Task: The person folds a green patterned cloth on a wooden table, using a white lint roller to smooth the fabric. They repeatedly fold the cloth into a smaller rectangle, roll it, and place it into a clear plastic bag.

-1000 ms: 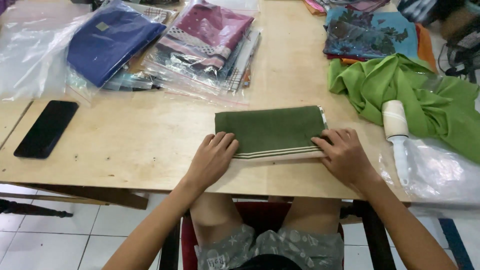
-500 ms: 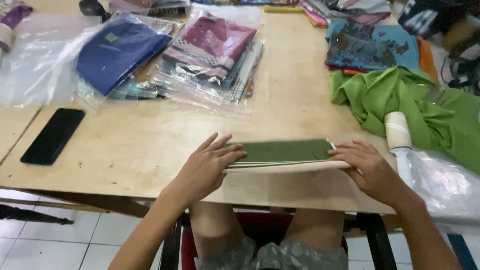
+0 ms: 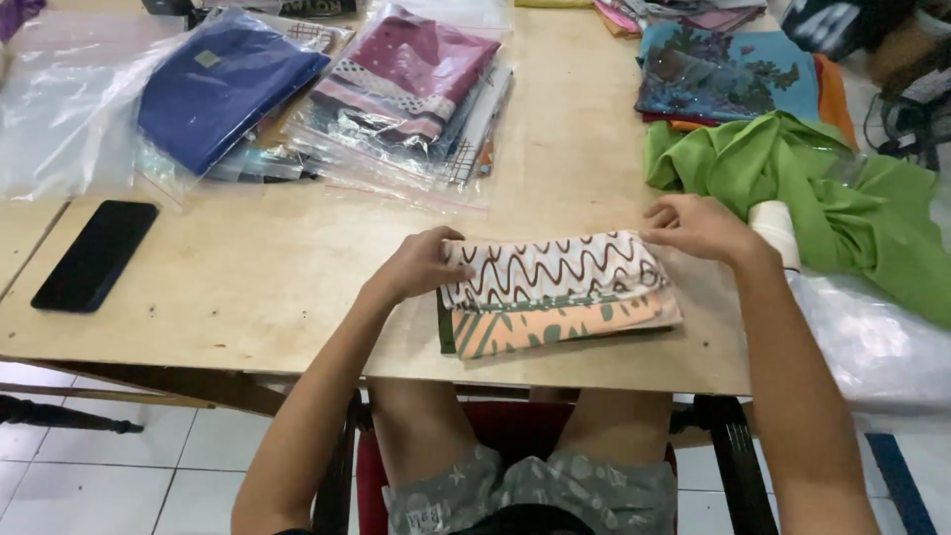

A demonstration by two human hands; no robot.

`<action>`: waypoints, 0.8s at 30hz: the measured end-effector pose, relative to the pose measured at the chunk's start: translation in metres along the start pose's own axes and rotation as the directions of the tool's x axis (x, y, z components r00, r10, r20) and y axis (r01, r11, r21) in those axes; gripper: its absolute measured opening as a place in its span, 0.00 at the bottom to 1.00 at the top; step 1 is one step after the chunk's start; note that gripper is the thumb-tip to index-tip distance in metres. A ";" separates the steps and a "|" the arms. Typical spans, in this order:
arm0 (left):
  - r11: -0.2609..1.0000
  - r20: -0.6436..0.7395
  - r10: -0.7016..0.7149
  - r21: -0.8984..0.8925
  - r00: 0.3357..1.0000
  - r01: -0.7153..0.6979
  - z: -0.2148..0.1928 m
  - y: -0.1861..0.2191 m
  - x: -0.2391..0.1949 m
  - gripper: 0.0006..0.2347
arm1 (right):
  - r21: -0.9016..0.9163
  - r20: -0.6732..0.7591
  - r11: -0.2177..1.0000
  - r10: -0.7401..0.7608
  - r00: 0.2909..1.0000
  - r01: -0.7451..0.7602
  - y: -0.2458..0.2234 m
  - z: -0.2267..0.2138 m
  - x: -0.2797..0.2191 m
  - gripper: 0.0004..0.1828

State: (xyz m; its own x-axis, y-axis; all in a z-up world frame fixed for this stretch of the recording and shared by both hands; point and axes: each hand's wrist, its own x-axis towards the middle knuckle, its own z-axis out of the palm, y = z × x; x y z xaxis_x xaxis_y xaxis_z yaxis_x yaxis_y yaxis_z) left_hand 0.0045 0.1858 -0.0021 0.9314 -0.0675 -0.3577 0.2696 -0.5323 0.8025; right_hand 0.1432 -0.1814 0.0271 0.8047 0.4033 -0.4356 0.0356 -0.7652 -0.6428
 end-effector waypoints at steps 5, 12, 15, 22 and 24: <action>0.708 -0.433 0.610 0.673 0.664 -0.211 0.023 -0.010 -0.017 0.31 | -0.305 -0.696 0.916 -0.028 0.717 -0.260 0.024 0.014 -0.067 0.27; 0.503 -0.074 0.636 0.795 0.768 -0.339 0.078 -0.041 -0.013 0.32 | -0.021 -0.672 0.796 0.437 0.598 -0.605 0.123 0.020 -0.057 0.32; 0.583 -0.134 0.646 0.722 0.752 -0.372 0.084 -0.053 -0.017 0.32 | 0.034 -0.691 0.776 0.474 0.546 -0.630 0.139 0.029 -0.054 0.36; 0.629 -0.235 0.602 0.728 0.763 -0.272 0.085 -0.060 -0.020 0.37 | 0.027 -0.751 0.856 0.358 0.555 -0.516 0.067 0.065 -0.109 0.31; 0.644 -0.262 0.583 0.726 0.769 -0.241 0.085 -0.060 -0.022 0.38 | 0.103 -0.757 0.912 0.331 0.563 -0.397 0.011 0.095 -0.127 0.28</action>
State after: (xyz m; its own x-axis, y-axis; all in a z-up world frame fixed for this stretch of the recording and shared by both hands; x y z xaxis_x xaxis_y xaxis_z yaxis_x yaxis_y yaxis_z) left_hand -0.0529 0.1476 -0.0831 0.9377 -0.1413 0.3174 -0.2281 -0.9394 0.2559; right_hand -0.0151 -0.1937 0.0158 0.9135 -0.4065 0.0194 -0.3486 -0.8062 -0.4780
